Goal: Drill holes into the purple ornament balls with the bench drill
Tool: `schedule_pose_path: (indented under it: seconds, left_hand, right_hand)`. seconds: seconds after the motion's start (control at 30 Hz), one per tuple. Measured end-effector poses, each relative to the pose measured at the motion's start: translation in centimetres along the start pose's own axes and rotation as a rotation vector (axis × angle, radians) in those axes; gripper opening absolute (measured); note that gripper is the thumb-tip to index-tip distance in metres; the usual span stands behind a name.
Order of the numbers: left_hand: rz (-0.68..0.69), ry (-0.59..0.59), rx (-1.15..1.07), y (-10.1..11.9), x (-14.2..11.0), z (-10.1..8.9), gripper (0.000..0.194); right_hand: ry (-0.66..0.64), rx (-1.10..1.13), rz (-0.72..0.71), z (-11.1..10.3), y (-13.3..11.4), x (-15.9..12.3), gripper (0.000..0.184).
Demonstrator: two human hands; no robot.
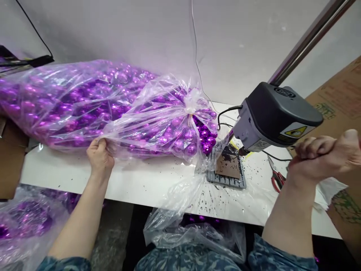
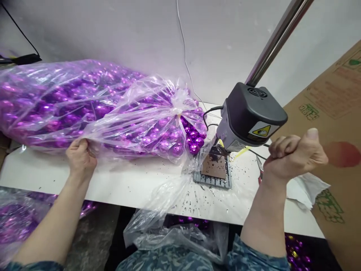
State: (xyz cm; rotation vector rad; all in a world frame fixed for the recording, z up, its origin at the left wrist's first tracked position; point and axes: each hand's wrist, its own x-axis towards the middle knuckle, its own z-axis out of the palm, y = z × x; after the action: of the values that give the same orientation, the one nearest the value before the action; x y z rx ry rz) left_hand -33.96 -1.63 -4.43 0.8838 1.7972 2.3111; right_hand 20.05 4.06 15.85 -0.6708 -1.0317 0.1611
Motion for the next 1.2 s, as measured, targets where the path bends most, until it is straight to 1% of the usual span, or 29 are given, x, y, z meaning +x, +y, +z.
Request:
schedule_pose_path:
  seconds: [0.07, 0.13, 0.17, 0.2, 0.23, 0.27, 0.3, 0.33, 0.37, 0.4, 0.43, 0.47, 0.5, 0.53, 0.57, 0.6, 0.63, 0.67, 0.7, 0.8, 0.83, 0.87, 0.93, 1.0, 1.1, 1.17, 1.2]
  left_hand:
    - [-0.045, 0.000, 0.178, -0.2, -2.3, -1.9, 0.029]
    - [-0.101, -0.077, 0.434, 0.0, -4.6, -3.4, 0.017]
    - [-0.099, -0.105, 0.538, 0.3, -5.6, -3.8, 0.016]
    - [-0.062, -0.110, 0.601, 0.7, -6.5, -4.0, 0.023]
    - [0.015, -0.094, 0.610, 1.2, -7.4, -3.8, 0.034]
    - [0.123, -0.079, 0.590, 1.9, -8.3, -3.3, 0.044]
    - [0.243, -0.095, 0.559, 2.6, -9.1, -2.3, 0.050]
    - [0.357, -0.155, 0.527, 3.3, -10.0, -1.1, 0.054]
    - [0.452, -0.255, 0.499, 4.1, -10.9, 0.5, 0.054]
    - [0.522, -0.383, 0.486, 4.8, -11.8, 2.3, 0.053]
    - [0.565, -0.515, 0.498, 5.3, -12.7, 4.2, 0.052]
    - [0.576, -0.624, 0.532, 5.7, -13.5, 6.1, 0.051]
    - [0.561, -0.701, 0.579, 6.0, -14.1, 7.8, 0.046]
    - [0.531, -0.757, 0.624, 6.1, -14.6, 9.3, 0.036]
    - [0.495, -0.795, 0.656, 6.1, -14.8, 10.3, 0.026]
    - [0.460, -0.819, 0.668, 6.0, -14.9, 11.0, 0.020]
    - [0.432, -0.825, 0.660, 5.9, -14.8, 11.1, 0.020]
    - [0.411, -0.804, 0.639, 5.8, -14.6, 10.9, 0.022]
    - [0.398, -0.755, 0.616, 5.7, -14.4, 10.2, 0.022]
    - [0.389, -0.519, 0.619, 5.4, -14.5, 7.1, 0.017]
    - [0.388, -0.466, 0.643, 5.3, -14.8, 6.0, 0.016]
    - [0.382, -0.449, 0.666, 5.1, -15.2, 5.0, 0.016]
    - [0.340, -0.493, 0.693, 4.8, -16.0, 3.7, 0.015]
    - [0.287, -0.559, 0.698, 4.5, -16.4, 3.4, 0.015]
    - [0.263, -0.597, 0.709, 4.6, -16.0, 3.7, 0.011]
    - [0.271, -0.607, 0.715, 5.0, -15.6, 4.2, 0.006]
    - [0.292, -0.595, 0.712, 5.3, -15.6, 4.4, 0.007]
  right_hand:
    - [-0.013, 0.020, -0.001, 0.1, -0.1, 0.0, 0.066]
    - [-0.026, 0.041, 0.005, 0.3, -0.3, -0.1, 0.066]
    - [-0.029, 0.050, 0.014, 0.3, -0.3, -0.1, 0.067]
    - [-0.030, 0.056, 0.022, 0.4, -0.4, -0.2, 0.066]
    - [-0.033, 0.061, 0.028, 0.4, -0.4, -0.2, 0.065]
    - [-0.036, 0.065, 0.030, 0.4, -0.4, -0.2, 0.064]
    - [-0.038, 0.069, 0.031, 0.4, -0.3, -0.3, 0.063]
    - [-0.042, 0.072, 0.032, 0.4, -0.3, -0.3, 0.062]
    - [-0.046, 0.072, 0.032, 0.3, -0.2, -0.3, 0.060]
    - [-0.048, 0.072, 0.033, 0.3, -0.1, -0.3, 0.059]
    - [-0.050, 0.071, 0.034, 0.3, -0.1, -0.4, 0.058]
    - [-0.052, 0.068, 0.035, 0.3, -0.1, -0.4, 0.058]
    - [-0.055, 0.065, 0.038, 0.3, -0.1, -0.4, 0.059]
    - [-0.058, 0.063, 0.039, 0.3, 0.0, -0.5, 0.059]
    - [-0.062, 0.063, 0.039, 0.3, 0.0, -0.5, 0.059]
    - [-0.067, 0.063, 0.039, 0.3, 0.0, -0.5, 0.059]
    - [-0.073, 0.063, 0.039, 0.2, 0.0, -0.6, 0.058]
    - [-0.081, 0.062, 0.040, 0.2, 0.1, -0.6, 0.056]
    - [-0.089, 0.059, 0.041, 0.1, 0.2, -0.6, 0.055]
    - [-0.111, 0.033, 0.039, -0.2, 0.7, -0.7, 0.057]
    - [-0.116, 0.022, 0.039, -0.3, 0.9, -0.7, 0.059]
    - [-0.120, 0.013, 0.041, -0.4, 1.1, -0.8, 0.061]
    - [-0.128, -0.009, 0.042, -0.5, 1.4, -1.0, 0.064]
    - [-0.145, -0.028, 0.034, -0.6, 1.6, -1.3, 0.066]
    - [-0.161, -0.040, 0.022, -0.7, 1.4, -1.7, 0.067]
    - [-0.163, -0.039, 0.022, -0.7, 1.2, -1.9, 0.069]
    - [-0.166, -0.039, 0.023, -0.6, 1.1, -1.9, 0.070]
